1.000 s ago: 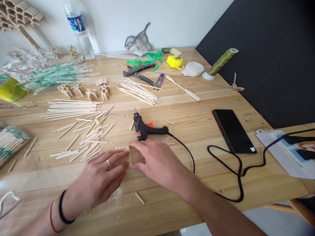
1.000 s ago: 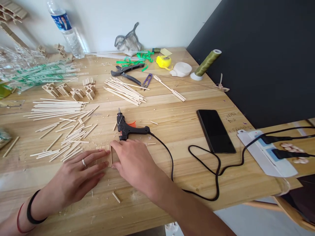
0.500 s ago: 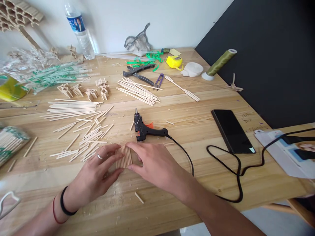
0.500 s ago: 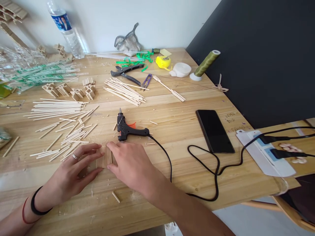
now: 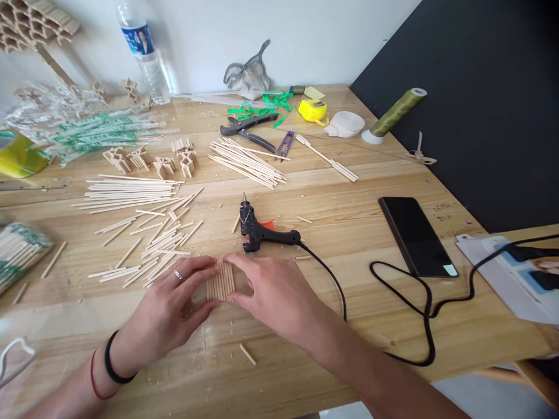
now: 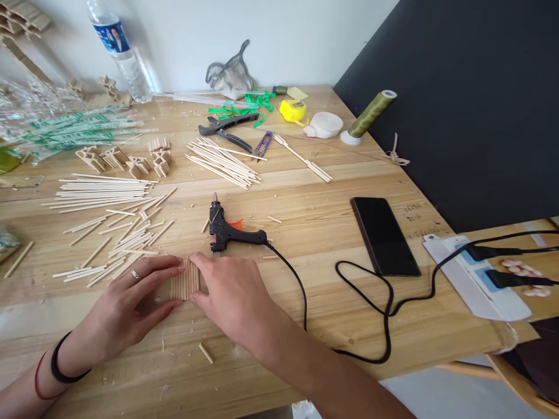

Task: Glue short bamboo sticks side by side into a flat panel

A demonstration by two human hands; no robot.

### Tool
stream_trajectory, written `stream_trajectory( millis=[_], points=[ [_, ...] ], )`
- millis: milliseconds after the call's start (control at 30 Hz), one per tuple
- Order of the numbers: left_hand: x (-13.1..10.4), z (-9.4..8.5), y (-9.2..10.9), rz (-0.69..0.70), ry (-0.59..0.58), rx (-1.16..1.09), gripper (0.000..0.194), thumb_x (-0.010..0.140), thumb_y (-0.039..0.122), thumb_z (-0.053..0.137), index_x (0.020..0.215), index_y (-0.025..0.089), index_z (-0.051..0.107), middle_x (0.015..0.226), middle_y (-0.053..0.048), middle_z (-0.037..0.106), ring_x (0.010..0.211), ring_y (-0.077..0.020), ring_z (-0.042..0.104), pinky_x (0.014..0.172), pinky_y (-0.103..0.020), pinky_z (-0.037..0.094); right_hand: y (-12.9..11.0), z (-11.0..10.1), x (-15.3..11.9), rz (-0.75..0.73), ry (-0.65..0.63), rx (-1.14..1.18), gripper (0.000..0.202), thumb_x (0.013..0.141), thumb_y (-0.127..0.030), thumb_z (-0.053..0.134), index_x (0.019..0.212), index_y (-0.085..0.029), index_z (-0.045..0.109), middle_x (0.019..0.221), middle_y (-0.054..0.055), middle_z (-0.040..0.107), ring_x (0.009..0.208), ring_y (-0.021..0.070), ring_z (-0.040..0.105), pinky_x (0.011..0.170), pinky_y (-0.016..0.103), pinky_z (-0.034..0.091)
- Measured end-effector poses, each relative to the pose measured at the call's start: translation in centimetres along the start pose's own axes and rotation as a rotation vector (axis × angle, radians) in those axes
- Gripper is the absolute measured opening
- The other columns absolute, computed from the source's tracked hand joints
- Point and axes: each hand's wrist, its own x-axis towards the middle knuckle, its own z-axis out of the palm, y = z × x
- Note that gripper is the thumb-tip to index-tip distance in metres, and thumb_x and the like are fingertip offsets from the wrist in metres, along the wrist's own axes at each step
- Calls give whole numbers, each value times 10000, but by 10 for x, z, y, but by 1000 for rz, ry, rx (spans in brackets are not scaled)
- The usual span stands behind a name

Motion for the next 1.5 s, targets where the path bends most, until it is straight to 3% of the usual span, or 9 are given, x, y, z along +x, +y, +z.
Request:
stream_trajectory(
  millis=[167, 433, 667, 900, 1233, 1367, 1500],
  points=[
    [0, 0, -1, 1, -18, -20, 375, 1026, 251, 640, 1387, 182, 566, 1370, -143, 589, 1272, -262, 603, 1049, -377, 553, 4, 0, 0, -38, -5, 33, 509, 865, -332, 857, 1335, -237, 687, 986, 46, 839, 873, 303, 791, 681, 355, 477],
    [1, -5, -2, 9, -27, -20, 469, 1008, 254, 668, 1442, 177, 509, 1376, -157, 570, 1274, -293, 557, 1056, -438, 518, 13, -1, 1, -106, 5, 88, 651, 828, -376, 902, 1402, -214, 640, 838, 5, 797, 711, 235, 736, 625, 324, 441],
    [2, -4, -2, -3, -31, -31, 480, 1010, 254, 669, 1453, 185, 495, 1361, -143, 597, 1258, -278, 558, 1053, -421, 526, 10, 3, 1, -103, 11, 56, 608, 846, -349, 881, 1394, -227, 647, 1066, 52, 831, 864, 278, 775, 719, 356, 487],
    [0, -6, 0, -58, -47, -23, 524, 992, 272, 673, 1470, 201, 471, 1366, -138, 606, 1271, -296, 562, 1064, -449, 530, 10, -1, 0, -80, -71, 15, 653, 832, -401, 887, 1395, -195, 629, 1016, 72, 822, 894, 307, 776, 705, 365, 492],
    [-1, -6, -2, -52, -45, -44, 479, 999, 251, 667, 1439, 209, 481, 1339, -127, 609, 1249, -279, 558, 1051, -450, 534, 12, 0, 0, -81, -84, -1, 568, 875, -311, 819, 1387, -189, 607, 1035, 81, 817, 932, 328, 781, 728, 373, 491],
    [-1, -6, -2, -47, -9, -54, 498, 995, 242, 670, 1448, 230, 465, 1334, -128, 621, 1231, -282, 588, 1027, -462, 553, 9, -5, 0, -74, -82, 3, 500, 876, -301, 784, 1331, -173, 617, 914, 60, 798, 809, 289, 761, 644, 337, 435],
    [-4, -7, -2, -97, 26, -79, 693, 969, 279, 712, 1555, 259, 344, 1459, -159, 557, 1359, -322, 537, 1117, -540, 500, 7, -9, 0, -90, -48, 41, 501, 865, -275, 784, 1317, -169, 595, 858, 29, 749, 693, 224, 701, 605, 309, 401]
  ],
)
